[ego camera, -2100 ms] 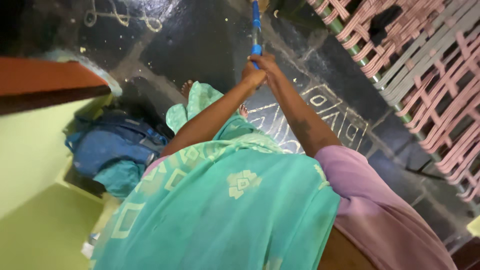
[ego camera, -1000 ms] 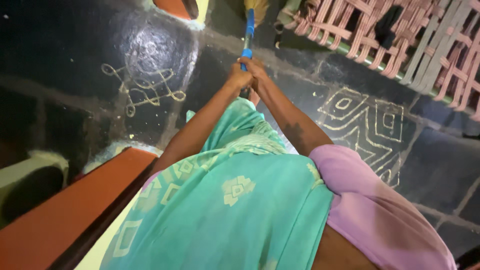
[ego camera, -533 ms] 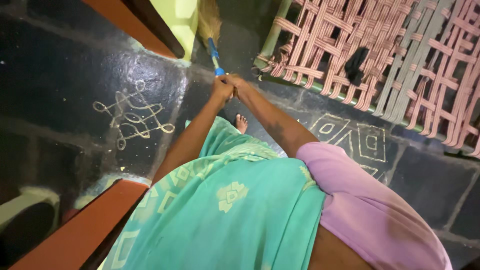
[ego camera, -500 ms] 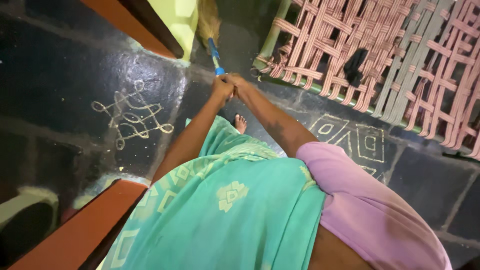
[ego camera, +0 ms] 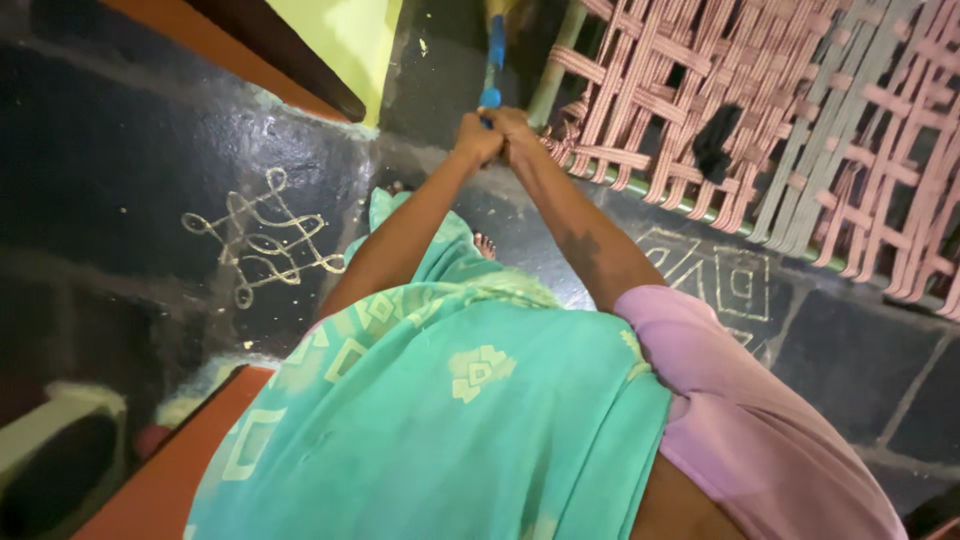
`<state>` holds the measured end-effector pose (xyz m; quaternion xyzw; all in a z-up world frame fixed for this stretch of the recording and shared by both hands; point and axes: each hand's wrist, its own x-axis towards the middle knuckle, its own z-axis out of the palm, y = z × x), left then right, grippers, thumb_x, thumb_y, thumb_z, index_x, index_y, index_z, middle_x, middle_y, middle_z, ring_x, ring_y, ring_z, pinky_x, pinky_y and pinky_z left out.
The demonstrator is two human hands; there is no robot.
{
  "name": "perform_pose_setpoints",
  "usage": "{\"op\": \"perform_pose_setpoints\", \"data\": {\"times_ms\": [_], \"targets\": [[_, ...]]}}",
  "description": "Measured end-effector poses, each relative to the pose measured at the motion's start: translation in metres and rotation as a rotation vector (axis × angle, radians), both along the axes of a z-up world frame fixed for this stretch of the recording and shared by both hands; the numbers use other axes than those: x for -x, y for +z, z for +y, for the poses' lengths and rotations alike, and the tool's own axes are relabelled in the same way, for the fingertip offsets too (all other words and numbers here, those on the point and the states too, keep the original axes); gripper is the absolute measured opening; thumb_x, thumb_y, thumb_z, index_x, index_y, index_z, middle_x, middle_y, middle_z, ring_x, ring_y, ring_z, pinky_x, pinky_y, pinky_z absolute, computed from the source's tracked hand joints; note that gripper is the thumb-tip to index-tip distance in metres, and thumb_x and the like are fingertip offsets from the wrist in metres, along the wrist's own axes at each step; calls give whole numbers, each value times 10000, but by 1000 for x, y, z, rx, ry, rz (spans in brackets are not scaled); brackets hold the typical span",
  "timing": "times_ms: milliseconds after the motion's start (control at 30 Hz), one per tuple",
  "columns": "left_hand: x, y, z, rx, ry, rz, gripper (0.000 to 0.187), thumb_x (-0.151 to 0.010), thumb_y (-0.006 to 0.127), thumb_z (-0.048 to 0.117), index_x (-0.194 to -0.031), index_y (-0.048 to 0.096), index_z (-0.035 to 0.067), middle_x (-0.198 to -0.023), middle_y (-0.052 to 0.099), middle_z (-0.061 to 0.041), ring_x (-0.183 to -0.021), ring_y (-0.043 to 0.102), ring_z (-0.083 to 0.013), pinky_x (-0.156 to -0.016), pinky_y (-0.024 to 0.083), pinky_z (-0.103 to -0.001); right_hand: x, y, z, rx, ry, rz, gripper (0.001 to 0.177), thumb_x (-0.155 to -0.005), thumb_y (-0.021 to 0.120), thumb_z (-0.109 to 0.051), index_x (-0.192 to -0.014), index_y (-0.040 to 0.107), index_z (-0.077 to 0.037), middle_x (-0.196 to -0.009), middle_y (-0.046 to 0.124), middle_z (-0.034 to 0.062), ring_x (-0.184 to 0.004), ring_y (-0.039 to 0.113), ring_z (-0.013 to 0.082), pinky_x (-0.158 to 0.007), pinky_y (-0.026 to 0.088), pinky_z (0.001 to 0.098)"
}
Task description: The person sweeps a dark tiled floor using a broom with a blue handle. They move around the room, sweeping near a woven cot, a yellow bucket, and a pile of clothes, while also cleaning over a white geometric pattern drawn on the floor.
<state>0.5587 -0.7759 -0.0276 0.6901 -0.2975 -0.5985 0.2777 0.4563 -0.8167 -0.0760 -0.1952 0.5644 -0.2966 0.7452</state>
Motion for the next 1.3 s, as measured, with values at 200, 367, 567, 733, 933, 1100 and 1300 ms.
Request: {"op": "perform_pose_setpoints", "data": {"times_ms": [200,367,567,733,933,1100,1300], "targets": [[-34,21,-47,17,-74,-190,466,-729,657,71,-1181,589,-19,-880,721,-216,-599,729,-317,-462,562,-424,-38,-6,-43,108,-43,42,161,-859,765,-124,-944,689,-11,-821,660,95,-706,636,216,-606,538,409],[-75,-23,-69,492,57,-340,500,-724,711,60,-1214,615,31,-970,751,-225,-898,735,-394,-742,594,-486,-86,-15,-72,187,39,38,163,-887,732,-137,-999,698,-23,-870,687,79,-768,652,172,-661,551,358],[-117,-17,-117,146,-37,-349,388,-821,701,123,-1179,589,26,-1010,729,-179,-957,740,-351,-821,585,-466,-129,-36,-123,70,21,-167,181,-900,720,-127,-1035,680,-14,-896,688,102,-787,666,211,-694,567,386],[-124,-15,-141,96,-126,-117,401,-816,668,125,-1205,618,39,-1037,735,-177,-996,738,-352,-859,579,-460,-129,-44,-135,-5,-89,-190,177,-904,722,-143,-1017,679,-14,-896,691,120,-780,670,236,-677,565,411],[-107,-32,-127,111,-330,-265,471,-793,680,137,-1245,595,34,-1075,721,-211,-1047,708,-384,-912,553,-464,-119,-38,-109,-57,-267,-111,177,-907,726,-161,-994,679,-14,-897,695,141,-772,675,266,-657,563,440],[-101,-25,-126,149,-444,-281,530,-773,689,146,-1278,576,30,-1106,709,-239,-1090,683,-411,-957,531,-468,-106,-16,-90,-164,-393,50,206,-893,726,-206,-979,681,-24,-866,684,137,-735,658,272,-599,530,461],[-104,2,-152,229,-497,-275,601,-750,701,158,-1317,553,25,-1143,694,-272,-1141,653,-442,-1011,506,-472,-101,5,-111,-5,-457,-88,277,-929,790,-243,-996,647,-15,-866,658,116,-758,651,244,-639,547,428]]}}
